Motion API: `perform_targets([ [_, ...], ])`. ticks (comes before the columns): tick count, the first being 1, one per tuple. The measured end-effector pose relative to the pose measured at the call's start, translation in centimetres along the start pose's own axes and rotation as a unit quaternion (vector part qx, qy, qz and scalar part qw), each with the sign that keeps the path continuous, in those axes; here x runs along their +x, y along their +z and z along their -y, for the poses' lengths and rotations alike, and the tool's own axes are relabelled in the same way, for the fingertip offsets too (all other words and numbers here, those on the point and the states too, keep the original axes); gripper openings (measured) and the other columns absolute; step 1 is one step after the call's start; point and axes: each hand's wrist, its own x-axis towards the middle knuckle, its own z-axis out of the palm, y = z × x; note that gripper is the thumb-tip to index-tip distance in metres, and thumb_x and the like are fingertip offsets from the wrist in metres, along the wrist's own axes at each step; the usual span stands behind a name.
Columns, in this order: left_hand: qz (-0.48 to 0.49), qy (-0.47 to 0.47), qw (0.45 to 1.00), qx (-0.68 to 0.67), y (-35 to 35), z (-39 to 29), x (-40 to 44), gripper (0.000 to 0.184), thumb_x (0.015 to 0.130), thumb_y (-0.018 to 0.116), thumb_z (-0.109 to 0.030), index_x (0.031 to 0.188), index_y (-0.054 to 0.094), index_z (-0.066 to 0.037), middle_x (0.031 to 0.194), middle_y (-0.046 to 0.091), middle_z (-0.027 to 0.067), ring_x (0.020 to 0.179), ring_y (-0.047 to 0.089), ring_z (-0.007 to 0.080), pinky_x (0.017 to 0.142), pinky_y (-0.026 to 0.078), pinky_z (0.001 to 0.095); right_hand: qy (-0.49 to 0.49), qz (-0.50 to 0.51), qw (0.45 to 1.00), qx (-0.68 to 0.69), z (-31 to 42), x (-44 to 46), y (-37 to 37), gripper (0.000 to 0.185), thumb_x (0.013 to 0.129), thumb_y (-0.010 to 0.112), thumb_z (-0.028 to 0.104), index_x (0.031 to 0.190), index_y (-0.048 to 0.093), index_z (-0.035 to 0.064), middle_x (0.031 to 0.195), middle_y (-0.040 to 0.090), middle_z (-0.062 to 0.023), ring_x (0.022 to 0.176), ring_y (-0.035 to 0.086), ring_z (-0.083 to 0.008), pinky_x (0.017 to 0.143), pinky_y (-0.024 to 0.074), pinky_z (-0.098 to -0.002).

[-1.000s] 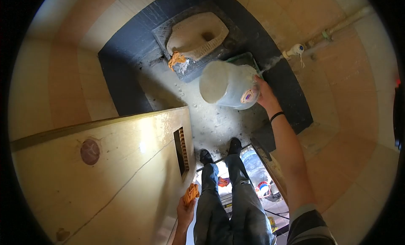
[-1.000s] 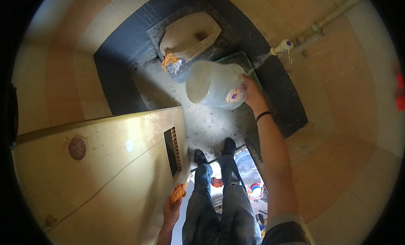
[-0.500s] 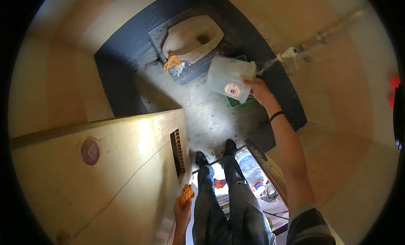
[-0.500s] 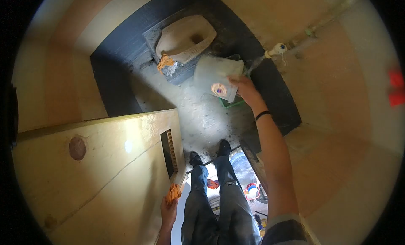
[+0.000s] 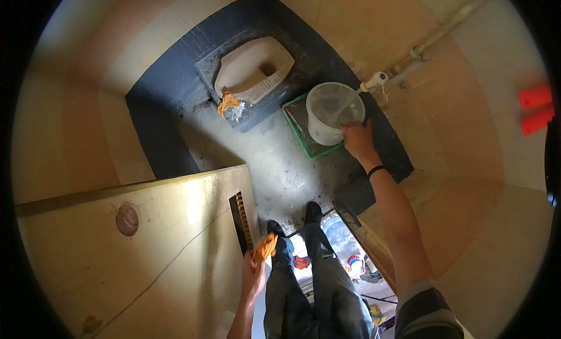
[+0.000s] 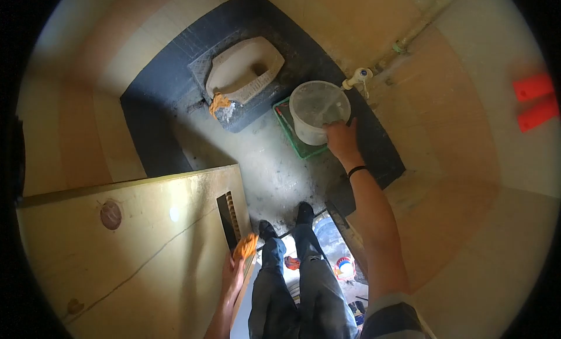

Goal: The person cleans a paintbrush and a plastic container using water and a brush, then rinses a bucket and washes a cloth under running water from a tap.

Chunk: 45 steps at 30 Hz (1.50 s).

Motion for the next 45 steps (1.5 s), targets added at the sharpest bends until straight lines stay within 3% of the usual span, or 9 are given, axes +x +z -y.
perform_targets([
  [11,0.103,0.162,0.981,0.005,17.1,-22.3,21.1,0.053,0.099,0.060,-0.025,0.141,0.040,0.000,0.114,0.064,0.0198,0.103,0.064,0.0233,0.089,0.050,0.0328,-0.018,-0.032,0.997,0.062,-2.7,-0.8,-0.7,0.028,0.087,0.067,0.009,0.114,0.070,0.0119,0.110,0.070,-0.0105,0.116,0.060,-0.0287,0.113,0.0370,-0.0542],
  [14,0.115,0.194,0.974,0.037,19.6,-25.2,23.6,0.053,0.099,0.058,-0.023,0.143,0.040,0.000,0.115,0.066,0.0213,0.104,0.066,0.0246,0.087,0.051,0.0319,-0.017,-0.022,0.998,0.050,-2.9,-0.7,-0.3,0.026,0.088,0.065,0.008,0.114,0.071,0.0117,0.111,0.069,-0.0107,0.116,0.060,-0.0283,0.114,0.0357,-0.0553],
  [16,0.161,0.175,0.971,0.021,21.5,-26.6,24.8,0.051,0.100,0.055,-0.025,0.144,0.042,-0.002,0.105,0.061,0.0085,0.081,0.058,0.0122,0.065,0.049,0.0273,-0.023,-0.013,0.999,0.030,-3.1,-0.7,0.1,0.026,0.089,0.064,0.007,0.114,0.071,0.0118,0.111,0.069,-0.0108,0.115,0.060,-0.0281,0.115,0.0350,-0.0560],
  [19,0.152,0.231,0.955,0.104,24.0,-26.0,27.7,0.051,0.098,0.057,-0.018,0.143,0.043,0.000,0.122,0.064,0.0252,0.099,0.069,0.0277,0.081,0.055,0.0370,-0.052,-0.030,0.998,0.019,-3.5,-0.7,1.3,0.026,0.090,0.061,0.007,0.113,0.072,0.0119,0.111,0.069,-0.0113,0.115,0.060,-0.0276,0.115,0.0347,-0.0569],
  [23,0.128,0.271,0.953,0.031,21.6,-23.0,27.2,0.050,0.099,0.057,-0.021,0.142,0.044,0.000,0.119,0.063,0.0162,0.098,0.067,0.0192,0.071,0.055,0.0306,-0.048,-0.047,0.997,0.026,-3.5,-0.2,2.2,0.025,0.088,0.063,0.007,0.110,0.073,0.0107,0.106,0.070,-0.0109,0.111,0.061,-0.0278,0.113,0.0359,-0.0569],
  [28,0.100,0.077,0.992,0.030,19.3,-18.8,25.1,0.050,0.100,0.060,-0.029,0.138,0.044,-0.001,0.117,0.063,0.0181,0.089,0.070,0.0224,0.071,0.056,0.0334,-0.066,-0.070,0.995,0.023,-3.1,-0.6,2.1,0.023,0.085,0.066,0.007,0.107,0.072,0.0091,0.103,0.069,-0.0108,0.109,0.062,-0.0287,0.112,0.0371,-0.0564],
  [36,0.160,0.099,0.982,0.032,18.0,-11.5,19.3,0.051,0.101,0.060,-0.035,0.139,0.044,-0.005,0.110,0.065,0.0150,0.091,0.069,0.0216,0.074,0.055,0.0335,-0.018,-0.026,0.998,0.058,-2.6,-1.1,1.4,0.026,0.087,0.064,0.007,0.112,0.072,0.0098,0.105,0.070,-0.0113,0.113,0.060,-0.0285,0.113,0.0357,-0.0600],
  [41,0.137,-0.089,0.986,-0.043,14.0,-9.8,15.4,0.052,0.099,0.061,-0.045,0.133,0.051,-0.007,0.109,0.066,0.0154,0.092,0.070,0.0211,0.078,0.056,0.0355,0.016,-0.085,0.992,0.091,-2.3,-1.5,1.0,0.021,0.087,0.066,0.006,0.107,0.071,0.0085,0.098,0.067,-0.0103,0.107,0.060,-0.0292,0.114,0.0348,-0.0578],
  [45,0.166,-0.076,0.983,-0.033,16.6,-13.6,19.4,0.085,0.091,0.054,-0.072,0.133,0.049,0.002,0.114,0.065,0.0182,0.098,0.070,0.0235,0.083,0.053,0.0381,0.019,-0.103,0.991,0.085,-0.8,-2.1,0.1,0.022,0.086,0.066,0.006,0.107,0.071,0.0081,0.100,0.067,-0.0106,0.107,0.060,-0.0281,0.116,0.0322,-0.0585],
])
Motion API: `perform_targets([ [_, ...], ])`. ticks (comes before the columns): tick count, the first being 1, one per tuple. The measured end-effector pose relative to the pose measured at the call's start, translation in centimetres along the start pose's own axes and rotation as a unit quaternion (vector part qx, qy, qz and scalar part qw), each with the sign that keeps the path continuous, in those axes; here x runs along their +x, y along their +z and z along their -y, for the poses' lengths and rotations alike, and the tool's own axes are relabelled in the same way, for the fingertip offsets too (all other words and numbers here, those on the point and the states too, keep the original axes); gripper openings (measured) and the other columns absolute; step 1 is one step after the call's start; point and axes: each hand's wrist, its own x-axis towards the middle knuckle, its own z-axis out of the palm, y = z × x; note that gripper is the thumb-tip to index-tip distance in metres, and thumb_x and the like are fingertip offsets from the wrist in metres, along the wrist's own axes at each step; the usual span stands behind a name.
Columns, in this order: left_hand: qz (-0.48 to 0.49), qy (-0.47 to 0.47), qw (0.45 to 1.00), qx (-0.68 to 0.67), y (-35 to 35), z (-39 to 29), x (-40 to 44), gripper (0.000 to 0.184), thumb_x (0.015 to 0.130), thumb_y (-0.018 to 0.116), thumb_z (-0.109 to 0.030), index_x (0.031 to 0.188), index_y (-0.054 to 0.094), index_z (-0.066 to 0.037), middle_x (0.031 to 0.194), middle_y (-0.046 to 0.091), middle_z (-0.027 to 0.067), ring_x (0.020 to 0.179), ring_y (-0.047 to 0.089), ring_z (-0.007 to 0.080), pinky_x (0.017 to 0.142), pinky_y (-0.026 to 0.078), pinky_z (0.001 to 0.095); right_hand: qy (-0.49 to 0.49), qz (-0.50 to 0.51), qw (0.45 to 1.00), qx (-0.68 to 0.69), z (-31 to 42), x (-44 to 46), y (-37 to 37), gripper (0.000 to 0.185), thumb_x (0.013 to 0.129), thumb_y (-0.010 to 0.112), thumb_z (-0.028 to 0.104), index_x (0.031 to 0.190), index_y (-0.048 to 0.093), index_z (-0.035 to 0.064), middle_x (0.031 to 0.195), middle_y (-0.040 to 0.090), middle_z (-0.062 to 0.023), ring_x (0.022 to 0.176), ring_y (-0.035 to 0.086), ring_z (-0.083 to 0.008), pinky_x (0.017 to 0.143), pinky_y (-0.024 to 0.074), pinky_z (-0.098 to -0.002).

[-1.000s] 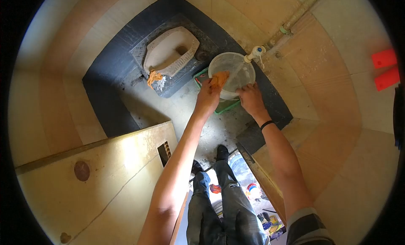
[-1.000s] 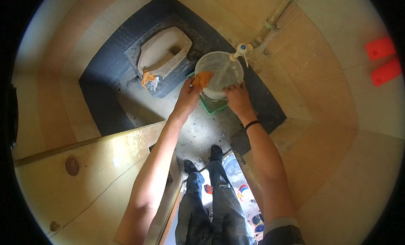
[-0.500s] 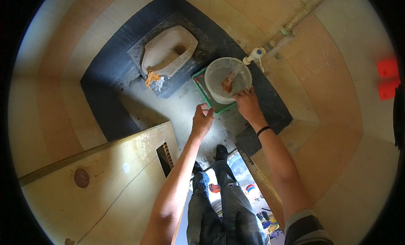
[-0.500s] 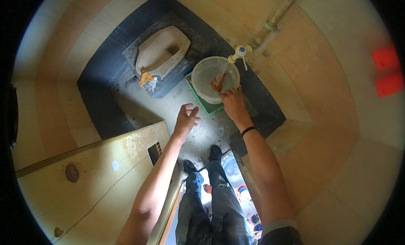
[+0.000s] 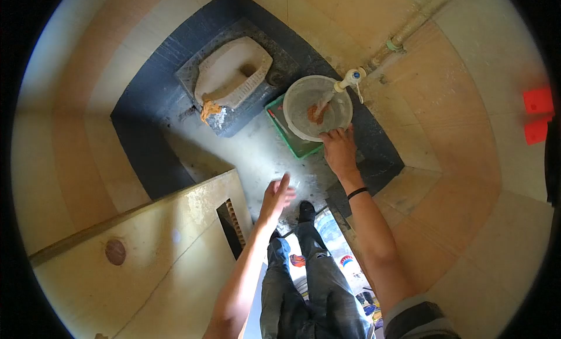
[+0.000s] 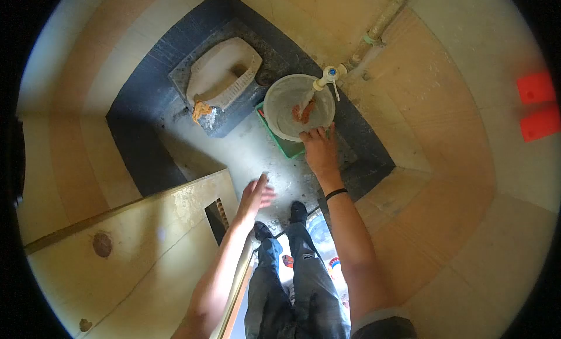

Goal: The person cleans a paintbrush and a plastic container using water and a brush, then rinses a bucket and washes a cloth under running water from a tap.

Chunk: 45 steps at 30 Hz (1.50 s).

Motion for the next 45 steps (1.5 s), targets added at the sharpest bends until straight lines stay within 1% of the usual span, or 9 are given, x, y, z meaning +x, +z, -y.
perform_targets([
  [4,0.015,-0.003,0.999,-0.041,5.8,-6.9,5.5,0.095,0.083,0.051,-0.083,0.134,0.049,-0.003,0.119,0.065,0.0179,0.105,0.068,0.0280,0.095,0.046,0.0478,0.006,-0.011,1.000,-0.005,-0.1,0.1,-0.7,0.019,0.088,0.062,0.006,0.103,0.073,0.0089,0.096,0.066,-0.0092,0.108,0.060,-0.0272,0.118,0.0301,-0.0589],
  [16,0.047,0.044,0.995,-0.074,7.1,-7.5,11.2,0.047,0.091,0.050,-0.026,0.130,0.047,-0.002,0.109,0.070,0.0155,0.087,0.073,0.0253,0.073,0.050,0.0371,0.100,0.181,0.977,0.054,-0.2,6.3,-1.3,0.019,0.086,0.065,0.019,0.103,0.072,0.0119,0.101,0.073,-0.0122,0.103,0.067,-0.0286,0.099,0.0405,-0.0530],
  [22,0.032,0.166,0.984,-0.056,6.3,-6.5,9.9,0.050,0.094,0.045,-0.015,0.138,0.037,0.009,0.125,0.062,0.0228,0.095,0.072,0.0309,0.082,0.061,0.0410,-0.138,0.131,0.980,-0.051,-4.0,10.4,4.4,0.025,0.083,0.068,0.027,0.099,0.070,0.0075,0.097,0.072,-0.0151,0.094,0.069,-0.0330,0.084,0.0517,-0.0447],
  [28,0.054,0.115,0.985,-0.114,6.4,-6.9,10.0,0.051,0.096,0.045,-0.010,0.142,0.034,0.007,0.129,0.057,0.0261,0.099,0.070,0.0335,0.076,0.066,0.0382,-0.012,0.122,0.986,0.116,-4.8,11.3,5.7,0.017,0.091,0.062,0.020,0.095,0.068,0.0048,0.086,0.071,-0.0120,0.079,0.070,-0.0311,0.073,0.0536,-0.0453],
  [30,0.062,0.121,0.987,-0.083,6.5,-7.1,9.7,0.051,0.097,0.044,-0.013,0.142,0.034,0.008,0.134,0.055,0.0251,0.110,0.066,0.0337,0.080,0.064,0.0380,0.292,0.261,0.788,0.476,-5.9,11.9,5.4,0.043,0.089,0.071,0.041,0.110,0.068,0.0039,0.100,0.071,-0.0167,0.092,0.070,-0.0324,0.080,0.0552,-0.0425],
  [34,0.047,0.099,0.989,-0.097,6.9,-7.7,10.3,0.051,0.099,0.044,-0.016,0.143,0.034,0.008,0.131,0.057,0.0246,0.106,0.068,0.0326,0.080,0.064,0.0375,0.305,0.220,0.792,0.481,-5.7,11.7,6.2,0.054,0.087,0.072,0.048,0.117,0.065,0.0034,0.105,0.071,-0.0181,0.098,0.068,-0.0345,0.086,0.0543,-0.0423],
  [36,0.079,0.100,0.987,-0.093,7.0,-7.5,10.7,0.050,0.100,0.045,-0.019,0.142,0.036,0.007,0.127,0.060,0.0240,0.103,0.069,0.0314,0.079,0.065,0.0369,0.155,0.256,0.947,0.114,-3.3,11.6,4.6,0.047,0.089,0.072,0.038,0.119,0.064,0.0025,0.109,0.071,-0.0203,0.097,0.070,-0.0359,0.083,0.0565,-0.0420],
  [42,0.084,0.122,0.982,-0.117,8.4,-6.1,9.5,0.047,0.103,0.047,-0.024,0.140,0.040,0.005,0.124,0.061,0.0227,0.103,0.070,0.0321,0.070,0.065,0.0388,0.060,0.333,0.938,-0.071,-2.1,9.6,7.6,0.074,0.081,0.078,0.032,0.142,0.048,0.0009,0.115,0.068,-0.0248,0.110,0.065,-0.0385,0.095,0.0528,-0.0422],
  [45,0.085,0.087,0.984,-0.130,8.3,-6.7,9.3,0.048,0.099,0.044,-0.017,0.139,0.037,0.009,0.126,0.060,0.0243,0.102,0.070,0.0322,0.082,0.064,0.0376,0.188,0.294,0.917,0.194,-6.6,10.0,12.0,0.062,0.081,0.076,0.022,0.133,0.056,-0.0030,0.115,0.068,-0.0261,0.110,0.066,-0.0382,0.094,0.0532,-0.0424],
])
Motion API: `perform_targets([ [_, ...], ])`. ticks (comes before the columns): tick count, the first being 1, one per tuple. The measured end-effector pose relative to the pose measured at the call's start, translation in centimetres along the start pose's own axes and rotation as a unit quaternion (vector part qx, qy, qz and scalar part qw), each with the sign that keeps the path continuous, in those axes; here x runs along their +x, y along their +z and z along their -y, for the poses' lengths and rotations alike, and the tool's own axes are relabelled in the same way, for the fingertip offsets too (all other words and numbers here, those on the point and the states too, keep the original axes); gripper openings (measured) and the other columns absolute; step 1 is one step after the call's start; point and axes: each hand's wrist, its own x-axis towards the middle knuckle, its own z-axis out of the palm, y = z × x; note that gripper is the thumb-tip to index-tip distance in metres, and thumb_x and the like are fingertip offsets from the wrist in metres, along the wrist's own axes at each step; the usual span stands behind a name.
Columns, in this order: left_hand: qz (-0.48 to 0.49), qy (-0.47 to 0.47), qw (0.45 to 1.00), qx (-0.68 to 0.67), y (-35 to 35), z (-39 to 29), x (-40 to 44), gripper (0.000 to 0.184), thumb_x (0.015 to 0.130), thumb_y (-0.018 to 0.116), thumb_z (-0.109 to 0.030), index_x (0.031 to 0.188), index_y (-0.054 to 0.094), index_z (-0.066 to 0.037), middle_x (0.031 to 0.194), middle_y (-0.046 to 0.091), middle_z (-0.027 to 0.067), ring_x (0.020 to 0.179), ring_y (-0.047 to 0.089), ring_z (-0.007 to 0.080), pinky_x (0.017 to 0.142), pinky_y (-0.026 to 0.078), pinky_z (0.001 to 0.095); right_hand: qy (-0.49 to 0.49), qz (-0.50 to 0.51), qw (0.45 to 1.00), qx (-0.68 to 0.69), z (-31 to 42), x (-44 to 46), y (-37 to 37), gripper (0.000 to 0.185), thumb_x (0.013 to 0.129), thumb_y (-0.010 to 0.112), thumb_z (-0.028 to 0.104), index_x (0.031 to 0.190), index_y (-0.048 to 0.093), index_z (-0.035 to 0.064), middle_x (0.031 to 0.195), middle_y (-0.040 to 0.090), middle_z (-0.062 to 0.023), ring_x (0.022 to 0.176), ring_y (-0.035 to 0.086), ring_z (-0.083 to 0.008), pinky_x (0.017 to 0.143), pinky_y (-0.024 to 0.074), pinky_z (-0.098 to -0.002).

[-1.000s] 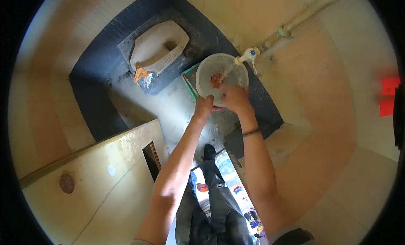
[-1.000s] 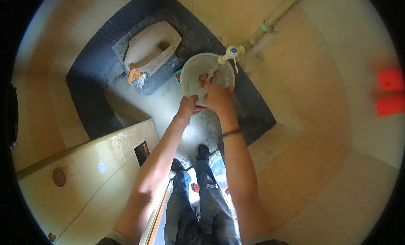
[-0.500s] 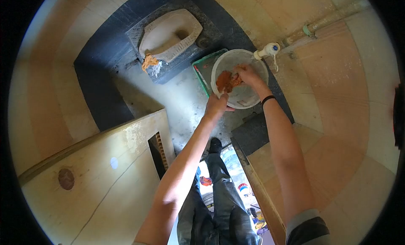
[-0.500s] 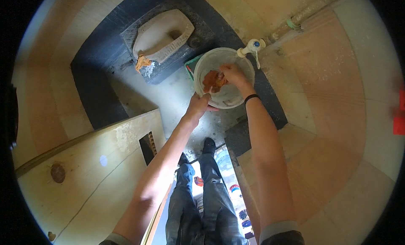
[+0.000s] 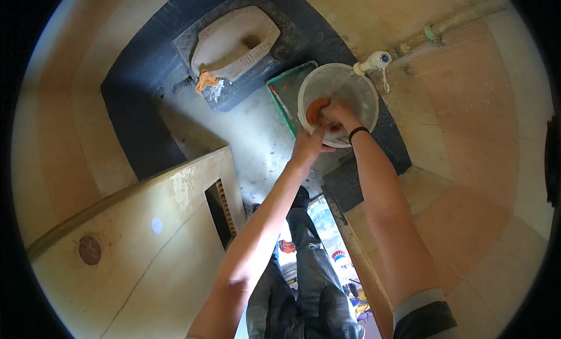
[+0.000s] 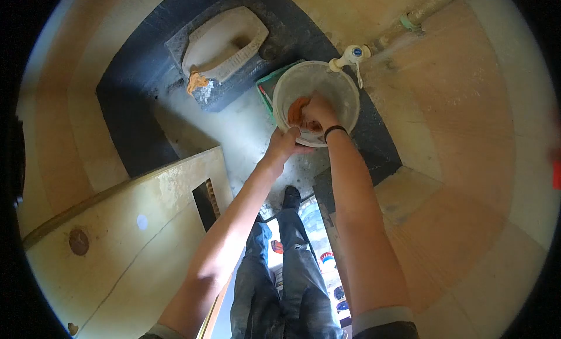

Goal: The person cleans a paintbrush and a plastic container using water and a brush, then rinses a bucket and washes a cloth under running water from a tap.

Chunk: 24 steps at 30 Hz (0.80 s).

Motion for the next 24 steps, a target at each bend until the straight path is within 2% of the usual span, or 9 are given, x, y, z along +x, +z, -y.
perform_targets([
  [4,-0.045,-0.012,0.999,0.006,-0.4,-0.1,1.1,0.048,0.097,0.043,-0.013,0.140,0.035,0.009,0.128,0.058,0.0250,0.104,0.069,0.0336,0.085,0.064,0.0382,-0.014,-0.095,0.994,0.045,3.0,-3.6,-3.7,0.049,0.079,0.074,0.015,0.121,0.064,-0.0065,0.115,0.068,-0.0279,0.110,0.066,-0.0381,0.094,0.0528,-0.0422],
  [6,-0.016,-0.006,1.000,-0.008,-0.6,-0.8,1.2,0.050,0.096,0.044,-0.012,0.141,0.033,0.009,0.129,0.057,0.0254,0.104,0.069,0.0345,0.089,0.063,0.0393,-0.018,0.008,0.989,0.147,3.5,-2.8,-4.7,0.040,0.079,0.074,0.014,0.112,0.067,-0.0066,0.109,0.070,-0.0265,0.109,0.067,-0.0377,0.093,0.0526,-0.0421],
  [7,-0.017,-0.006,1.000,-0.006,-0.7,-0.6,1.3,0.050,0.096,0.044,-0.012,0.141,0.033,0.009,0.129,0.057,0.0254,0.104,0.069,0.0345,0.089,0.063,0.0393,-0.019,0.008,0.989,0.148,4.0,-3.1,-5.1,0.040,0.079,0.074,0.014,0.112,0.067,-0.0066,0.109,0.070,-0.0265,0.109,0.067,-0.0377,0.093,0.0526,-0.0421],
  [10,-0.040,0.013,0.999,0.005,-0.9,-0.7,1.5,0.051,0.096,0.045,-0.013,0.141,0.034,0.008,0.128,0.059,0.0249,0.100,0.071,0.0335,0.086,0.063,0.0379,-0.015,0.027,0.999,0.026,4.7,-4.1,-5.9,0.037,0.076,0.074,0.009,0.109,0.066,-0.0056,0.104,0.070,-0.0264,0.102,0.069,-0.0376,0.088,0.0537,-0.0427],
  [12,-0.043,-0.001,0.999,-0.009,-1.0,-0.9,1.5,0.049,0.098,0.045,-0.018,0.139,0.039,0.008,0.121,0.064,0.0239,0.094,0.073,0.0310,0.087,0.062,0.0378,-0.165,-0.149,0.972,-0.077,4.2,-5.4,-5.4,0.031,0.078,0.072,0.008,0.106,0.067,-0.0035,0.099,0.071,-0.0245,0.096,0.070,-0.0371,0.084,0.0548,-0.0434],
  [15,-0.046,-0.022,0.999,-0.008,-0.9,-1.6,1.8,0.046,0.099,0.047,-0.024,0.135,0.047,0.007,0.114,0.068,0.0224,0.091,0.074,0.0291,0.088,0.060,0.0384,-0.167,-0.171,0.971,-0.002,4.7,-7.6,-7.3,0.023,0.082,0.069,0.007,0.103,0.068,-0.0016,0.097,0.071,-0.0230,0.094,0.070,-0.0369,0.081,0.0550,-0.0439],
  [18,-0.047,-0.007,0.998,-0.029,-0.8,-1.1,1.9,0.046,0.100,0.049,-0.028,0.131,0.052,0.006,0.110,0.070,0.0222,0.087,0.074,0.0285,0.089,0.058,0.0382,-0.143,-0.178,0.971,0.076,5.2,-11.8,-8.4,0.015,0.088,0.065,0.008,0.101,0.068,0.0027,0.100,0.073,-0.0157,0.095,0.070,-0.0322,0.080,0.0548,-0.0405],
  [22,-0.044,0.002,0.999,-0.020,-0.7,-0.2,1.7,0.047,0.100,0.049,-0.029,0.130,0.053,0.007,0.108,0.070,0.0220,0.083,0.074,0.0280,0.085,0.060,0.0357,-0.113,-0.211,0.957,0.166,4.8,-16.3,-8.6,0.017,0.087,0.065,0.007,0.102,0.068,0.0008,0.094,0.072,-0.0189,0.092,0.072,-0.0312,0.078,0.0556,-0.0406],
  [24,-0.040,0.013,0.999,0.001,-0.1,-0.1,2.0,0.048,0.101,0.048,-0.029,0.130,0.052,0.010,0.105,0.071,0.0224,0.080,0.074,0.0274,0.080,0.061,0.0337,-0.018,-0.315,0.942,0.112,4.4,-17.3,-9.2,0.015,0.089,0.064,0.009,0.102,0.069,0.0013,0.092,0.072,-0.0170,0.090,0.072,-0.0284,0.077,0.0557,-0.0384],
])
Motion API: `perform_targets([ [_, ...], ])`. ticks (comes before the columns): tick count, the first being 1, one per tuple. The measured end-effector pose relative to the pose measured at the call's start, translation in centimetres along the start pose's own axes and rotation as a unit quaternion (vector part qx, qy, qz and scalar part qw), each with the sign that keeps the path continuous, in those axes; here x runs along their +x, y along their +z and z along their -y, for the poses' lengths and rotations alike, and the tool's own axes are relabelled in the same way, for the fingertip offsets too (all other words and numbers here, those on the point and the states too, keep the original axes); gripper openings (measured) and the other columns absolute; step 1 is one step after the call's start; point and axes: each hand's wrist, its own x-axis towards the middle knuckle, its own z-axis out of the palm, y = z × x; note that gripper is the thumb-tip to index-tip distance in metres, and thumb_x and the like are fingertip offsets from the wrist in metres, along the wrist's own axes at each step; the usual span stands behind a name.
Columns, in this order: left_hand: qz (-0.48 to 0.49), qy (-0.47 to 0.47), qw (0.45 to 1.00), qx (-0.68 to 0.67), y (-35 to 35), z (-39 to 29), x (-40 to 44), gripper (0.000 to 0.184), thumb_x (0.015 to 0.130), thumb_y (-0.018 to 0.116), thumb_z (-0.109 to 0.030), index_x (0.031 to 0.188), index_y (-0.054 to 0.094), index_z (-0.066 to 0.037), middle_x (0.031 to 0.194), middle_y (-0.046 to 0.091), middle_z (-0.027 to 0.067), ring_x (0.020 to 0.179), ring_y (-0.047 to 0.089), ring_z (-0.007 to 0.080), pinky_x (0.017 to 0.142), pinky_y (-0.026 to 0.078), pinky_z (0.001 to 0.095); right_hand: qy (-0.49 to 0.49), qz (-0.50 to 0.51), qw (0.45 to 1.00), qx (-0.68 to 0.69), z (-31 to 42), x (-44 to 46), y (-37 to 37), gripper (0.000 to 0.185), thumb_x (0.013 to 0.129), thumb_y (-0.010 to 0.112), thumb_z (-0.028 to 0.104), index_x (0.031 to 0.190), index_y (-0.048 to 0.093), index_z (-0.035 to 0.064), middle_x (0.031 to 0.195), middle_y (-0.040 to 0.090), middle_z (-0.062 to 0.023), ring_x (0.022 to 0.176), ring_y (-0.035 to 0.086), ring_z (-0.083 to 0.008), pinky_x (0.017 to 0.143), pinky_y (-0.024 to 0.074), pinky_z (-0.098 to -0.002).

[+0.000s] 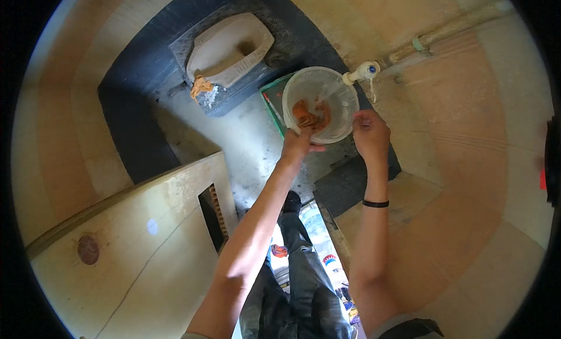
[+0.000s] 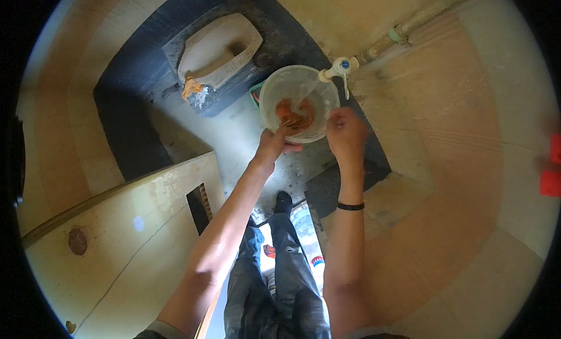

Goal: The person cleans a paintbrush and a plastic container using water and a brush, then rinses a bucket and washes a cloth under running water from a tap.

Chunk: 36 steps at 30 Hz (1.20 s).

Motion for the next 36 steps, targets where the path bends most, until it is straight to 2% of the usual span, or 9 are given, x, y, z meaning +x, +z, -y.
perform_targets([
  [6,-0.006,-0.005,1.000,0.021,0.6,-0.6,0.1,0.047,0.101,0.047,-0.026,0.129,0.051,0.012,0.105,0.070,0.0225,0.079,0.073,0.0253,0.074,0.062,0.0331,0.115,-0.156,0.978,0.078,0.0,0.3,-1.4,0.019,0.095,0.063,0.017,0.103,0.069,0.0009,0.098,0.073,-0.0141,0.094,0.071,-0.0274,0.083,0.0546,-0.0362],
  [13,-0.025,-0.005,0.999,0.019,2.5,-1.6,-0.7,0.046,0.101,0.046,-0.025,0.127,0.051,0.012,0.104,0.068,0.0208,0.079,0.071,0.0237,0.071,0.063,0.0325,0.111,-0.184,0.961,0.173,0.7,-0.2,-1.4,0.021,0.096,0.063,0.018,0.106,0.067,-0.0001,0.104,0.072,-0.0136,0.098,0.070,-0.0227,0.085,0.0535,-0.0332],
  [16,-0.051,0.057,0.997,0.011,3.0,-1.3,0.5,0.046,0.102,0.047,-0.026,0.127,0.049,0.013,0.102,0.069,0.0213,0.075,0.072,0.0240,0.063,0.063,0.0319,0.120,-0.145,0.957,0.222,1.3,-0.1,-1.7,0.020,0.096,0.063,0.016,0.106,0.067,0.0000,0.105,0.071,-0.0137,0.098,0.069,-0.0219,0.085,0.0530,-0.0331],
  [19,-0.097,0.008,0.988,0.121,3.2,-1.5,1.2,0.049,0.102,0.050,-0.029,0.127,0.048,0.013,0.101,0.069,0.0224,0.070,0.072,0.0254,0.056,0.062,0.0317,0.092,-0.148,0.969,0.176,1.5,-0.1,-2.2,0.019,0.095,0.063,0.015,0.106,0.067,-0.0006,0.104,0.071,-0.0132,0.099,0.069,-0.0211,0.086,0.0529,-0.0328],
  [21,-0.123,0.023,0.977,0.170,3.2,-1.5,1.6,0.057,0.097,0.053,-0.029,0.125,0.033,0.017,0.087,0.071,0.0253,0.057,0.072,0.0278,0.057,0.060,0.0335,0.137,-0.149,0.955,0.215,1.9,-0.1,-2.5,0.019,0.096,0.064,0.015,0.106,0.067,-0.0006,0.105,0.071,-0.0131,0.099,0.068,-0.0210,0.088,0.0528,-0.0330],
  [25,-0.118,0.015,0.977,0.176,2.6,-1.0,2.9,0.058,0.097,0.053,-0.030,0.125,0.034,0.017,0.082,0.071,0.0235,0.058,0.072,0.0276,0.056,0.059,0.0324,0.140,-0.140,0.962,0.188,3.0,-0.2,-3.3,0.019,0.096,0.064,0.016,0.106,0.067,-0.0001,0.103,0.071,-0.0130,0.097,0.068,-0.0210,0.089,0.0529,-0.0329],
  [28,-0.102,-0.008,0.984,0.148,2.9,-0.4,3.5,0.058,0.097,0.053,-0.028,0.126,0.034,0.018,0.091,0.070,0.0269,0.059,0.073,0.0282,0.057,0.060,0.0318,0.125,-0.145,0.962,0.196,3.3,0.0,-3.8,0.022,0.098,0.064,0.019,0.107,0.068,-0.0004,0.102,0.072,-0.0134,0.096,0.068,-0.0214,0.088,0.0533,-0.0331],
  [31,-0.100,-0.006,0.993,0.059,3.5,-0.5,3.2,0.049,0.101,0.050,-0.026,0.137,0.042,0.006,0.108,0.070,0.0190,0.072,0.074,0.0264,0.054,0.061,0.0302,0.136,-0.155,0.947,0.245,4.1,0.1,-4.5,0.027,0.099,0.063,0.023,0.108,0.068,-0.0014,0.101,0.072,-0.0143,0.095,0.069,-0.0216,0.086,0.0539,-0.0333],
  [36,-0.044,-0.042,0.998,0.033,3.5,-1.7,2.3,0.043,0.100,0.043,-0.016,0.139,0.043,0.002,0.116,0.069,0.0186,0.080,0.075,0.0236,0.081,0.057,0.0373,-0.005,-0.109,0.978,0.179,4.5,-0.3,-4.4,0.034,0.097,0.066,0.031,0.109,0.068,-0.0014,0.097,0.072,-0.0156,0.087,0.069,-0.0227,0.078,0.0546,-0.0337],
])
